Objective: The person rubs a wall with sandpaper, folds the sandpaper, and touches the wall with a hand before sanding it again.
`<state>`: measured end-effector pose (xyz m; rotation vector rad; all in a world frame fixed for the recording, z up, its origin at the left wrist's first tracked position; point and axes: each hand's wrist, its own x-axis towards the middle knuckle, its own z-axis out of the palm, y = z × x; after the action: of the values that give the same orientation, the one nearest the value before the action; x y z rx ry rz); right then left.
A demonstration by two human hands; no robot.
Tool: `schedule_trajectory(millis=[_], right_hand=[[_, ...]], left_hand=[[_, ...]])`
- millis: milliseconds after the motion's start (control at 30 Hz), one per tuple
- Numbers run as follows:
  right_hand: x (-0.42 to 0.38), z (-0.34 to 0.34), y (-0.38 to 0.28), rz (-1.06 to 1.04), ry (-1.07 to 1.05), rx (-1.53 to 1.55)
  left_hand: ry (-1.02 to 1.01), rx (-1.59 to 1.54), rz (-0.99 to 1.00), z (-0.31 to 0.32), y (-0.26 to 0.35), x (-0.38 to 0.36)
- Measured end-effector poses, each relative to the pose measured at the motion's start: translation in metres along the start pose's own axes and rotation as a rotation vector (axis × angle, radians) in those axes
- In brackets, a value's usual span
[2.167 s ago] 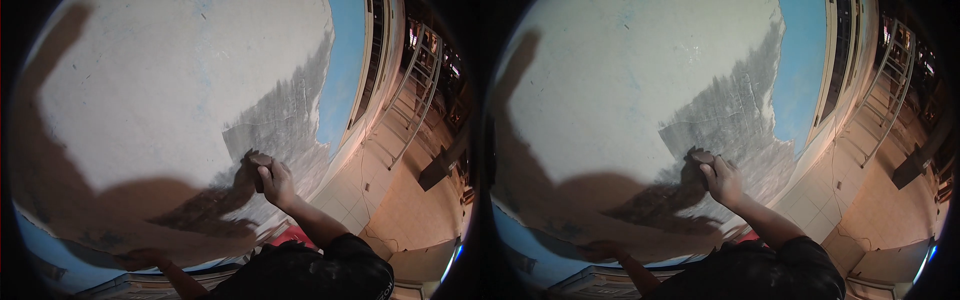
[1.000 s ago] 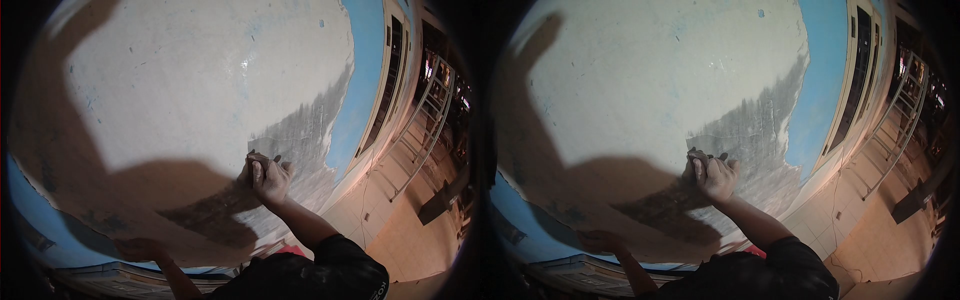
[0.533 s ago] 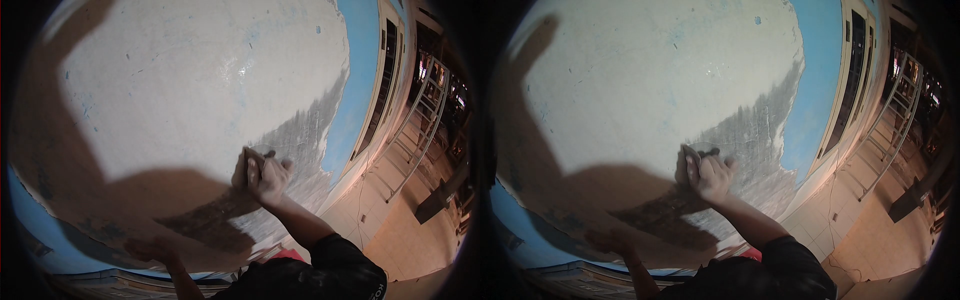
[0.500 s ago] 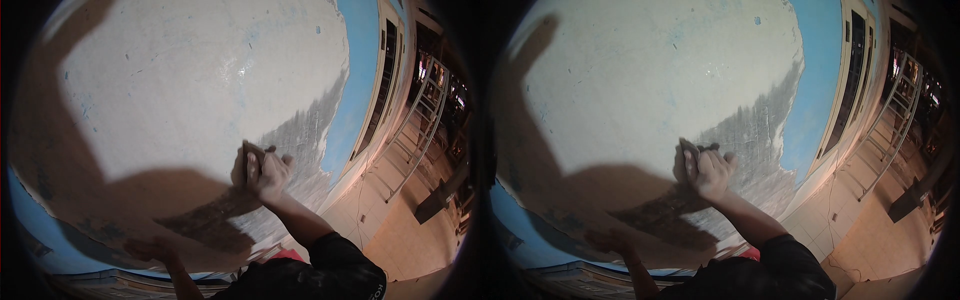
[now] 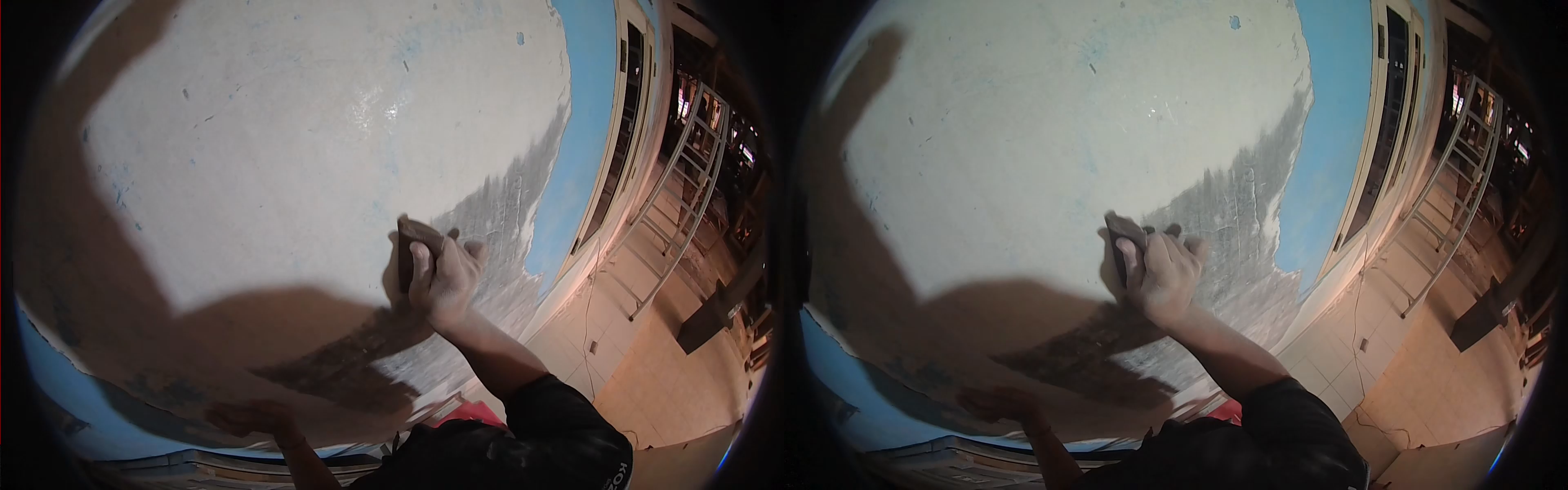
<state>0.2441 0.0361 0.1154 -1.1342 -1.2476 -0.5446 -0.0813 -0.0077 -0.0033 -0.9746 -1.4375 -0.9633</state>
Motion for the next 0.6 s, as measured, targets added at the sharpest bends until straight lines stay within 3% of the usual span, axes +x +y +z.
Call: schedule_trajectory(millis=[133,333,600], right_hand=[[-0.038,0.004,0.006,-0.056,0.029,0.037],[0.0,0.003,0.001,-0.088,0.071,-0.042],[-0.027,0.004,0.007,-0.099,0.034,-0.03]], left_hand=[[0.018,-0.011,0.006,0.001,-0.001,0.0],[0.012,0.016,-0.018,0.0,0.002,-0.001],[0.002,-0.008,-0.012,0.0,-0.001,-0.002]])
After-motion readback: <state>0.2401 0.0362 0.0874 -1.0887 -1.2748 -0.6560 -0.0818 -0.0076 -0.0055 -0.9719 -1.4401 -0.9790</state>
